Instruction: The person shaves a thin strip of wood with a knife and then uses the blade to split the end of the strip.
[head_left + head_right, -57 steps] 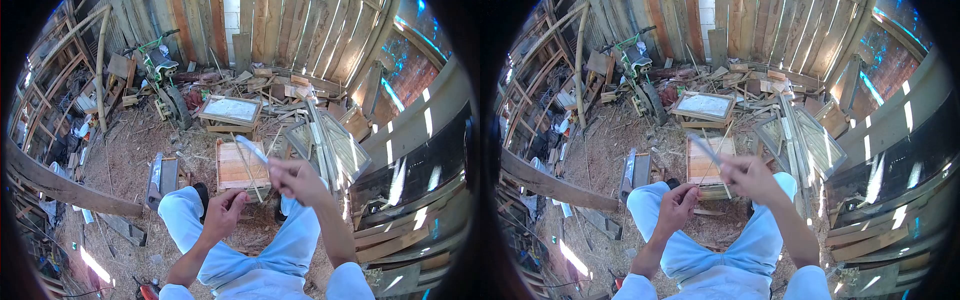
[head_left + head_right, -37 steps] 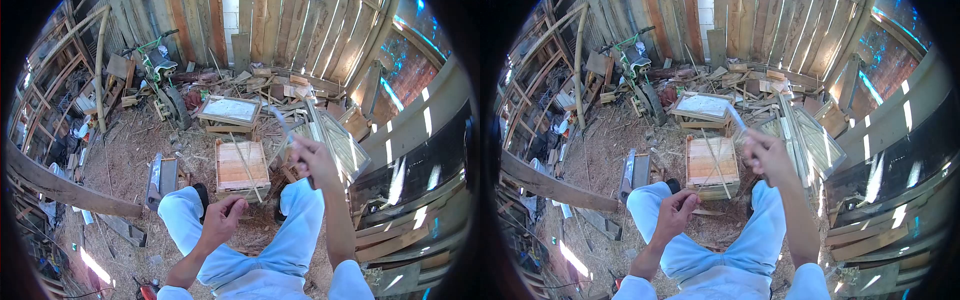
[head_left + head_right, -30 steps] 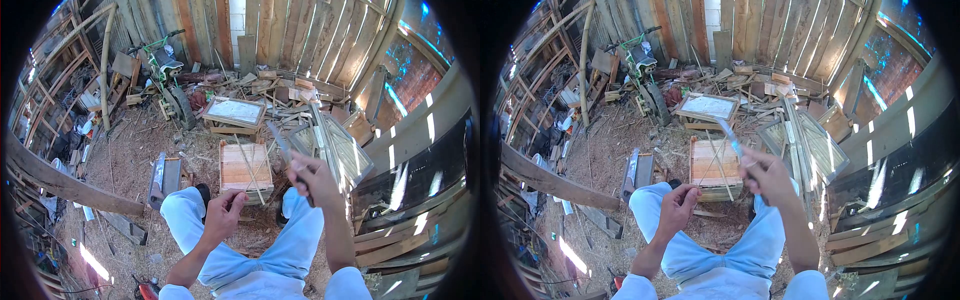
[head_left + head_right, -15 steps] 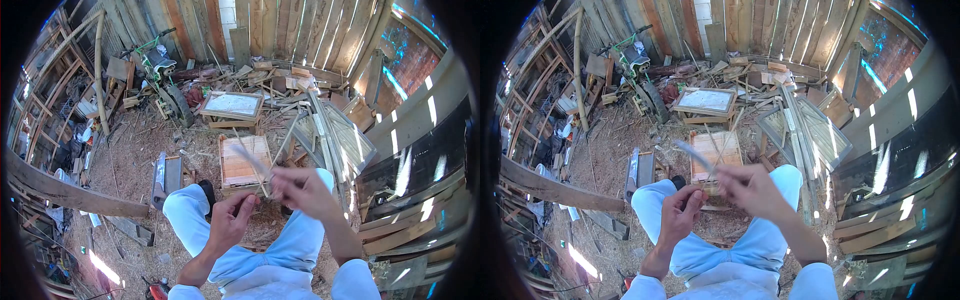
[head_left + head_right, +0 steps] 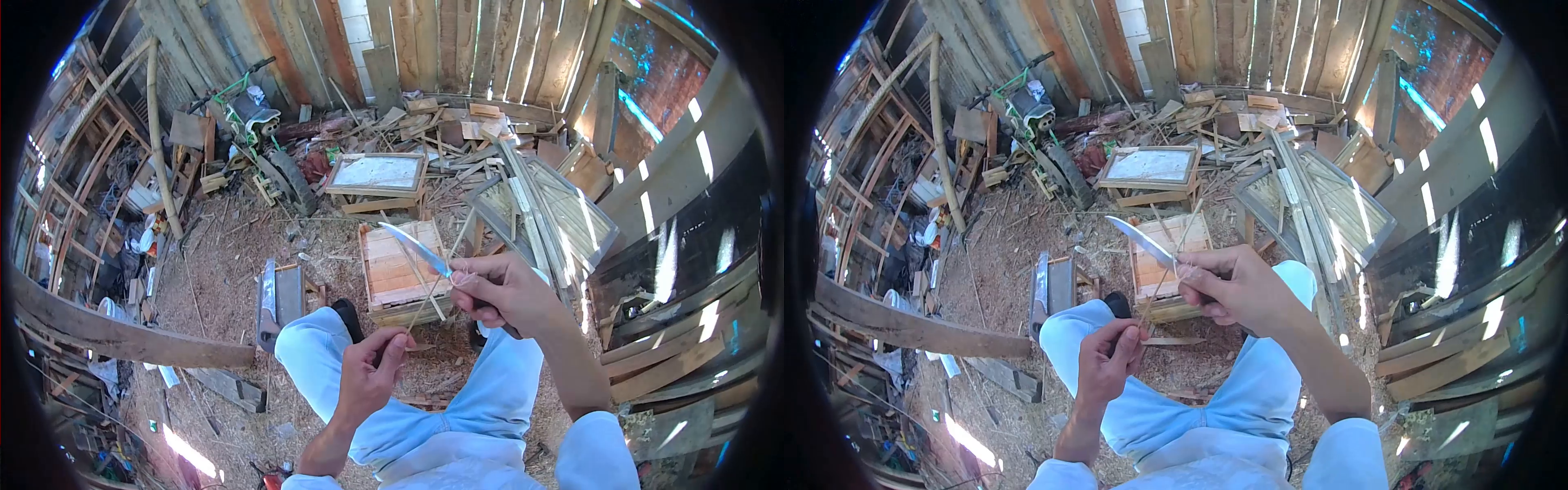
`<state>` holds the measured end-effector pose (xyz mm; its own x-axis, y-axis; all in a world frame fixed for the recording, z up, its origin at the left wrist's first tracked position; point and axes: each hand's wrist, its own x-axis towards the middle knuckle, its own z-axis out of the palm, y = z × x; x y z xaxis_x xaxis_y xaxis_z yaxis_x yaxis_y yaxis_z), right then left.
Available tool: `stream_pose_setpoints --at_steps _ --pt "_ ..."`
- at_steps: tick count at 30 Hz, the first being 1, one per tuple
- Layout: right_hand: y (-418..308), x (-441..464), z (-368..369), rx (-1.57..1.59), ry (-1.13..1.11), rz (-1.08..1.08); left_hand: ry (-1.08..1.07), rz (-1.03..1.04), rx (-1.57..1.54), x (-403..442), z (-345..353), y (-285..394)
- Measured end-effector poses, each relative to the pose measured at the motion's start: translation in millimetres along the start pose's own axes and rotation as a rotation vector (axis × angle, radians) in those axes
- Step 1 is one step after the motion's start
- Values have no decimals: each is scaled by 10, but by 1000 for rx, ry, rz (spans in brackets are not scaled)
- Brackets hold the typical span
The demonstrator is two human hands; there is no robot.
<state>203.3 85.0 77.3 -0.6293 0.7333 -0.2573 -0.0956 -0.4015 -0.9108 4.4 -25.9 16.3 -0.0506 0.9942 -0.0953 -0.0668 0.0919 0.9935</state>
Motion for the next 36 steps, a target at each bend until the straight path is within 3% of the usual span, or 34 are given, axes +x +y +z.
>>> stream_pose_setpoints --at_steps 5,9,13,16,17,21,24,32,34,36 --pt "109 28 53 -82 -79 49 120 90 108 21 67 -17" --pt "-66 76 -159 6 71 -39 94 100 157 27 18 -8" --pt "12 50 -29 -75 77 -120 44 61 93 85 20 -48" --pt "89 64 30 -255 14 3 62 61 104 119 64 18" --pt "108 24 121 -175 -67 8 90 81 128 130 75 39" --pt "109 32 14 -34 -48 -3 125 153 206 101 66 20" --pt "-37 27 -89 -35 35 -46 128 181 289 58 32 27" --pt "73 22 26 -102 -59 66 141 135 226 54 44 21" --pt "-35 50 -142 -18 75 -58 128 121 223 28 27 11" --pt "-36 59 -137 9 21 -56 121 118 220 28 13 18"
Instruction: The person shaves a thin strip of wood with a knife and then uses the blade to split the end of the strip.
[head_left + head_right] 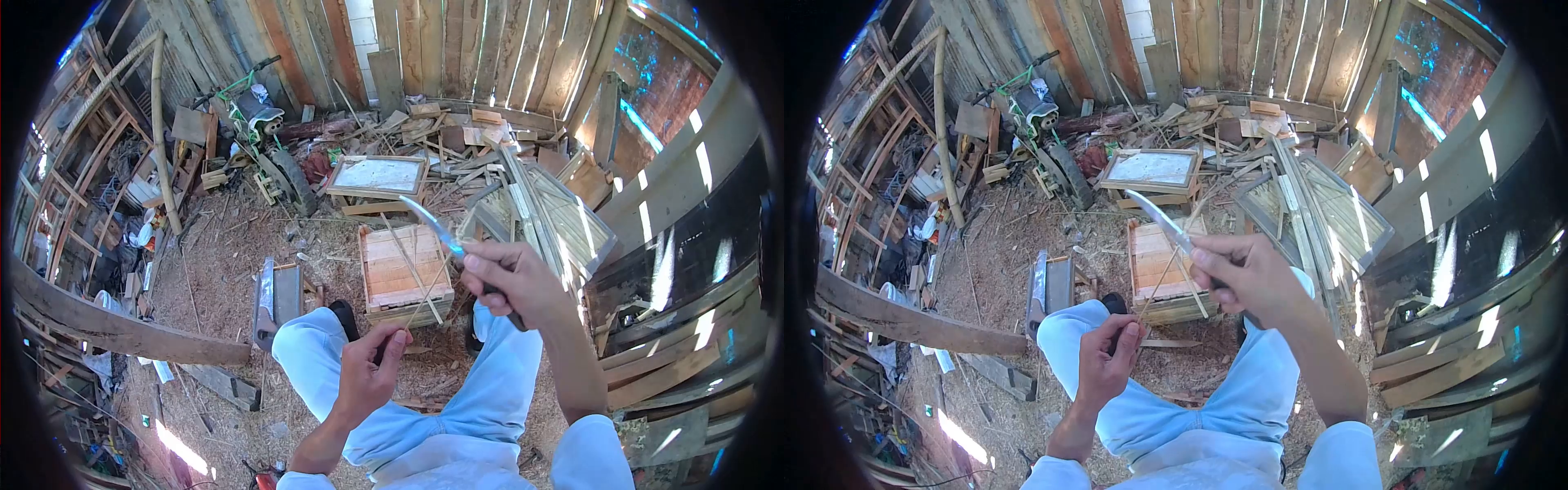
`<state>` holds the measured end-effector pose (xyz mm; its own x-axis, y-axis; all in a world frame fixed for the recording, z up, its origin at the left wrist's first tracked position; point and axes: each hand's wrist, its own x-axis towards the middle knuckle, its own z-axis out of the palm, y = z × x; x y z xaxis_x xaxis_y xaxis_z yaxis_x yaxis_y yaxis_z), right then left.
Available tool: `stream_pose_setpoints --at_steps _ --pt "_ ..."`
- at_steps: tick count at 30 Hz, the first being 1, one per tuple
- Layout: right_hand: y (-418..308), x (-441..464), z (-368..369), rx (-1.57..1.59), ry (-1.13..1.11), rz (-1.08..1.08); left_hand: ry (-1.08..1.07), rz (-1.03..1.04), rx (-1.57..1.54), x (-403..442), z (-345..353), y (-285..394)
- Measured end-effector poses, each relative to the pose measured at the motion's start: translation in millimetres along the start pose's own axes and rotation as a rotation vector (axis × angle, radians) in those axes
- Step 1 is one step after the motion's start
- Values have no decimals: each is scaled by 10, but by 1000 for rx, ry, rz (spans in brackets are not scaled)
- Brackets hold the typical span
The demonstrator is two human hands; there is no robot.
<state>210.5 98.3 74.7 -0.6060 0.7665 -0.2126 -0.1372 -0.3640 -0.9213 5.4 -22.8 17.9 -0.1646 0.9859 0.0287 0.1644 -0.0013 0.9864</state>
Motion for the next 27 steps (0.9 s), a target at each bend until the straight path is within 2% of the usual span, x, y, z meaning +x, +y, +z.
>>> stream_pose_setpoints --at_steps 3,6,7,10,11,14,15,19,21,22,24,25,27 --pt "43 -30 110 -109 -17 4 -21 -50 -5 15 10 -3" --pt "-10 -7 61 -219 122 51 -19 -52 -70 -1 -1 -23" --pt "-51 16 -41 -14 18 34 -24 -64 -55 -2 -7 -25" --pt "6 23 34 19 -9 3 -26 -26 -44 32 30 -62" --pt "18 1 68 -114 16 -8 -22 19 -47 45 45 -77" --pt "-16 19 -4 -81 91 27 -82 -22 -81 22 -5 -81" --pt "-37 41 -74 30 17 29 -83 -26 -82 16 4 -58" --pt "31 13 70 -40 71 -26 -40 -22 -60 48 34 -50" --pt "151 -8 165 -170 -90 90 -44 -1 -44 43 9 -52" --pt "129 15 112 -168 -85 89 -35 -48 -61 40 5 -30" --pt "4 76 -78 -99 119 21 -27 -102 -85 8 8 -43" --pt "-47 84 -135 17 87 -82 -50 -77 -73 -8 3 -67" --pt "-36 26 -22 -62 64 -48 -67 -46 -58 5 -5 -79"
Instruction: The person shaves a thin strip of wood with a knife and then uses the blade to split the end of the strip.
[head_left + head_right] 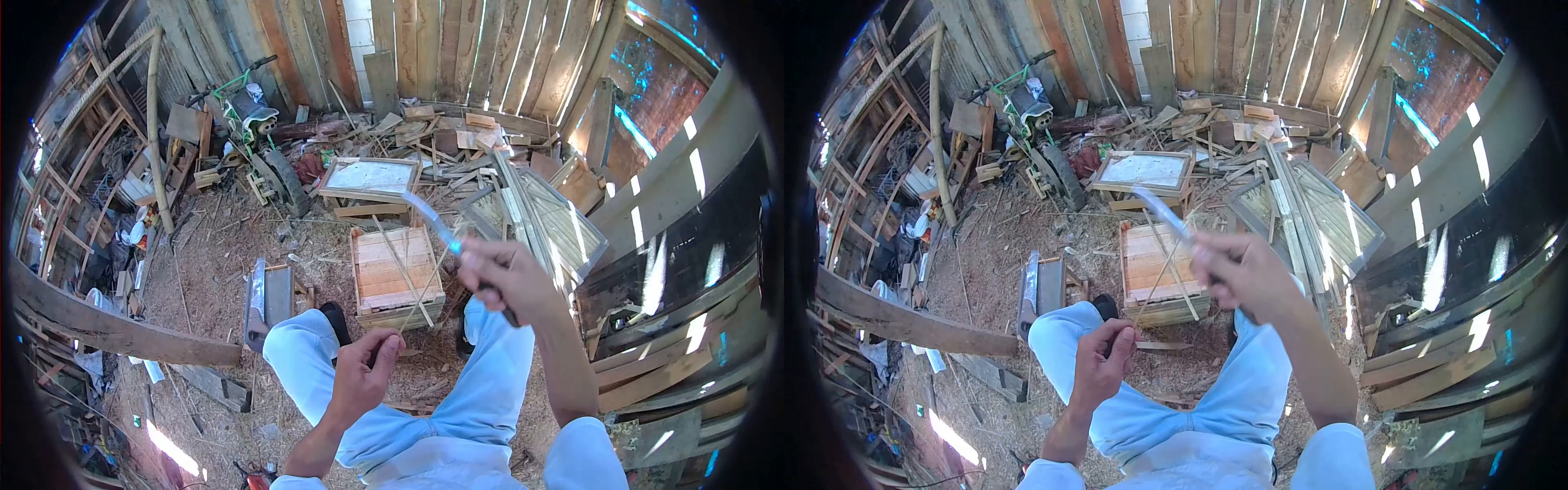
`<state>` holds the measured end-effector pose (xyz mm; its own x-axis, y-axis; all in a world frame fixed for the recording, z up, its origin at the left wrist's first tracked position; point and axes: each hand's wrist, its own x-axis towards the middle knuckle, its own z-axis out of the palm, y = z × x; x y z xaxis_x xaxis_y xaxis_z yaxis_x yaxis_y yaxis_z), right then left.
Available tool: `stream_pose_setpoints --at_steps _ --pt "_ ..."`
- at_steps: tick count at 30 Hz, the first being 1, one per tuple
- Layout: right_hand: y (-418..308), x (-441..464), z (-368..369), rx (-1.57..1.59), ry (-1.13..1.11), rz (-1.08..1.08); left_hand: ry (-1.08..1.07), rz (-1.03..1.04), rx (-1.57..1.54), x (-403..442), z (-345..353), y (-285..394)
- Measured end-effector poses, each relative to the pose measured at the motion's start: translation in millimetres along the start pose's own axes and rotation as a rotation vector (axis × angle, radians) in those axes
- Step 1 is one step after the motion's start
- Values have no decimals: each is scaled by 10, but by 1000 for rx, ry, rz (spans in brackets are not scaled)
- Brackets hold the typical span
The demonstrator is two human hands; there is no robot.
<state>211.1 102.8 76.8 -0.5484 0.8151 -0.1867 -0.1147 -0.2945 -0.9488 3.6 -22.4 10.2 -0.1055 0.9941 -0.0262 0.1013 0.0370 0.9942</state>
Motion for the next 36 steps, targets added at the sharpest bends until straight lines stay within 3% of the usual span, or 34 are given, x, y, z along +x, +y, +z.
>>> stream_pose_setpoints --at_steps 12,15,17,21,27,32,36 --pt "56 -107 148 -28 -109 56 -1 80 1 5 14 99" --pt "20 -107 156 -62 -118 118 -20 -12 -61 -18 1 95" --pt "-62 -88 20 -12 -39 18 8 44 -14 -26 4 64" --pt "-83 -71 0 94 -90 40 6 27 30 -55 -10 38" --pt "-37 -154 120 9 -156 64 50 155 196 -23 13 89" --pt "50 -170 166 10 -153 31 -77 36 -100 30 68 285" --pt "97 -205 241 -56 -193 59 -24 132 -137 138 128 205"
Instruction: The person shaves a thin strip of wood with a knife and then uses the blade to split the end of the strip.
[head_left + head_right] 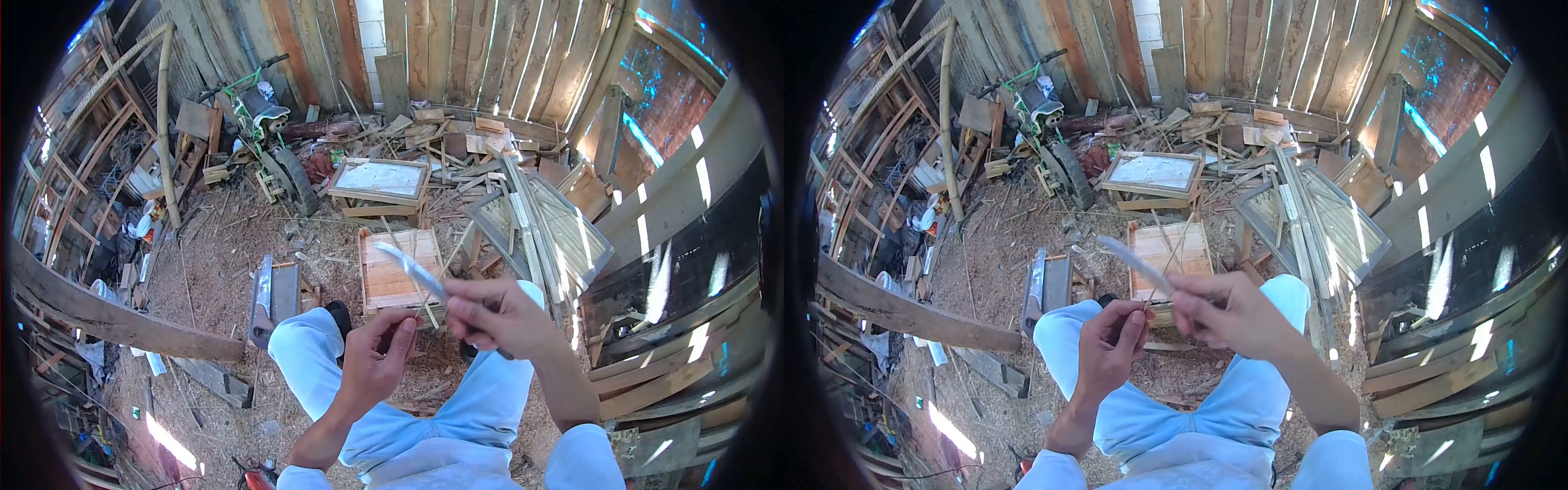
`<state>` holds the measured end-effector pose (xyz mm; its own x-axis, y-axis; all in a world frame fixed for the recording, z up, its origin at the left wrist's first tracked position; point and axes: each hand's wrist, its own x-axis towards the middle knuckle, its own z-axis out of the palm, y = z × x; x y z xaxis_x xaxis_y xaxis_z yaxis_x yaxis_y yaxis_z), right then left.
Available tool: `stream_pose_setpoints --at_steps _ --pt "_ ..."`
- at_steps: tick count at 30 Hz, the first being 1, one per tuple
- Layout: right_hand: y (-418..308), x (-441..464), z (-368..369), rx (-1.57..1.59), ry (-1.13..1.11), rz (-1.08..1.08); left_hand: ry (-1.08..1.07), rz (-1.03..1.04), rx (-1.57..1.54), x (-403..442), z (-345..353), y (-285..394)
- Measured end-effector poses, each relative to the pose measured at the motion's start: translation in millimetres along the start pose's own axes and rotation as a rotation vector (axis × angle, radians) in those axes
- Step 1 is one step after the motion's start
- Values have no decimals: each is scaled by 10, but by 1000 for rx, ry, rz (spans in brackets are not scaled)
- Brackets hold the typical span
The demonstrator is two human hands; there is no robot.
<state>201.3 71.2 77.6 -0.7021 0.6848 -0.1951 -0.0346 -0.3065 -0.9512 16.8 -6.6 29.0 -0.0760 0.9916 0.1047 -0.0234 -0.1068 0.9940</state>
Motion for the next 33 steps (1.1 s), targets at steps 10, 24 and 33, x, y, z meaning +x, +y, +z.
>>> stream_pose_setpoints --at_steps 10,24,33 --pt "-94 -21 -53 -34 149 -80 55 17 249 -142 -28 122" --pt "-156 -33 -107 -4 80 -69 57 11 97 -123 34 70" --pt "-220 61 -308 78 154 -82 33 -82 66 -146 -30 137"
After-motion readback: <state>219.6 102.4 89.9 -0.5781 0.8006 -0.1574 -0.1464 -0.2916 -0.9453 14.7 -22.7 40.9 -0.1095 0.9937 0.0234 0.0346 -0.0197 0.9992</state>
